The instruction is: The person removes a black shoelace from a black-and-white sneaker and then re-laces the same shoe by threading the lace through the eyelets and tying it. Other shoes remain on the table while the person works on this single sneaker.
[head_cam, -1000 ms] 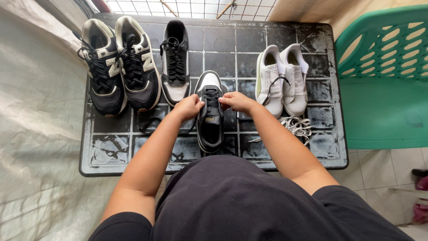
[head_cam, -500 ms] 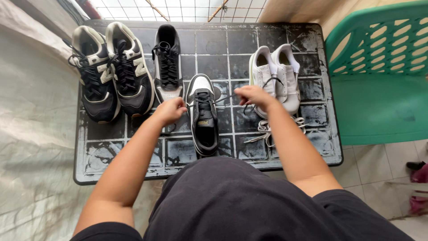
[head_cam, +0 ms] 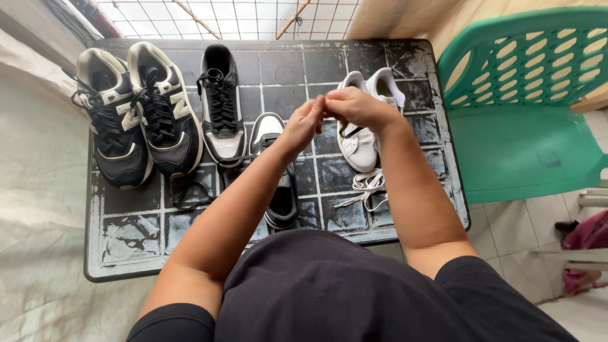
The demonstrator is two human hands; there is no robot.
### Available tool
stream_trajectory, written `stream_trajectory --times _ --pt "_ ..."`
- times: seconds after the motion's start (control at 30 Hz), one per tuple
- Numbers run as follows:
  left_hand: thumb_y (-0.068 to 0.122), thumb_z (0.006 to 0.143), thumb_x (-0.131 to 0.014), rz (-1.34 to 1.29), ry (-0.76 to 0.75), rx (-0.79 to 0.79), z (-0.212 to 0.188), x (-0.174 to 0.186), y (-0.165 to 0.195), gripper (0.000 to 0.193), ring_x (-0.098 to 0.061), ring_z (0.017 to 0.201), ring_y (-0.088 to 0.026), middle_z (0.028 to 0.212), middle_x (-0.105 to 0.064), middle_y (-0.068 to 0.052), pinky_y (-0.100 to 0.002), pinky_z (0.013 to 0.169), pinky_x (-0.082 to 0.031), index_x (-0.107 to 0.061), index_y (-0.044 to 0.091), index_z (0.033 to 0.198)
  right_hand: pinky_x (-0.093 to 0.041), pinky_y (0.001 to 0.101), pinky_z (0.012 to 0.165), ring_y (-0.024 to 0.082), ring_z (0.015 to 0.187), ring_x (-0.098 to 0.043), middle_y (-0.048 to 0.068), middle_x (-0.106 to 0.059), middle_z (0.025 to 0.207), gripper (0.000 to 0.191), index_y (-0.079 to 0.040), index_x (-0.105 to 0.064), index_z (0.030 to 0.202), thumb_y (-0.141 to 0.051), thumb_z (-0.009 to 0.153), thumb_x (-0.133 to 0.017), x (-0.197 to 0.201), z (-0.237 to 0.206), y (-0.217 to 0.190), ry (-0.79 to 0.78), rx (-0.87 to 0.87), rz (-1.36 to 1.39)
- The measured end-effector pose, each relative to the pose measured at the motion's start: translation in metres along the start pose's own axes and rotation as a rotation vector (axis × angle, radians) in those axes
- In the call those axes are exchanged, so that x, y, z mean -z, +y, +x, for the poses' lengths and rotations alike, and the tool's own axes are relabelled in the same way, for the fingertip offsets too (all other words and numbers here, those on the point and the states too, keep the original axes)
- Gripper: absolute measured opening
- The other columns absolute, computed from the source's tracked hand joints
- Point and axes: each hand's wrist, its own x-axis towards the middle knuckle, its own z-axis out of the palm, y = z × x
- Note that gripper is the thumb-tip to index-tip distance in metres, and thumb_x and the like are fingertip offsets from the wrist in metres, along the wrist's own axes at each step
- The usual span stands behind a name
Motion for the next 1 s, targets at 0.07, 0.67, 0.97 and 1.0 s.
stream_trajectory --times 0.07,0.67,0.97,1.0 --pt "0.038 0.105 -0.056 -0.006 0.007 0.069 0.0 0.005 0.001 0.036 -0.042 0.069 -0.007 0.077 -0.051 0.004 -0.026 0.062 -0.037 -0.064 0.006 0.093 -0.04 0.0269 0.059 0.009 0.062 -0.049 -0.003 -0.053 0.067 0.032 -0.01 -0.062 0.078 -0.031 0.102 -0.059 0.018 -0.013 -0.002 -0.002 0.014 -0.007" --pt "0.039 0.1 -0.063 0.456 0.106 0.313 -0.031 0.003 -0.062 0.033 -0.056 0.082 -0.016 0.089 -0.062 -0.004 -0.033 0.073 -0.044 -0.073 0.008 0.101 -0.064 0.0405 0.082 0.023 0.078 -0.072 0.01 -0.072 0.084 0.015 -0.006 -0.071 0.088 -0.016 0.099 -0.076 0.142 -0.069 0.02 0.527 0.589 0.762" --pt "0.037 0.092 -0.074 0.998 0.33 0.01 -0.103 0.022 -0.011 0.054 -0.05 0.128 -0.032 0.132 -0.059 -0.013 -0.044 0.109 -0.04 -0.055 0.013 0.137 -0.058 0.0328 0.082 0.019 0.082 -0.066 0.01 -0.068 0.092 0.012 -0.003 -0.068 0.101 -0.005 0.11 -0.074 0.17 -0.055 0.0 0.514 0.714 0.834" --pt "0.039 0.091 -0.075 0.993 0.412 0.084 -0.115 0.032 -0.007 0.054 -0.053 0.126 -0.03 0.128 -0.061 -0.011 -0.042 0.109 -0.043 -0.057 0.014 0.135 -0.06 0.0331 0.079 0.019 0.083 -0.07 0.009 -0.072 0.095 0.006 -0.005 -0.072 0.106 -0.003 0.109 -0.076 0.152 -0.045 -0.003 0.435 0.698 0.789"
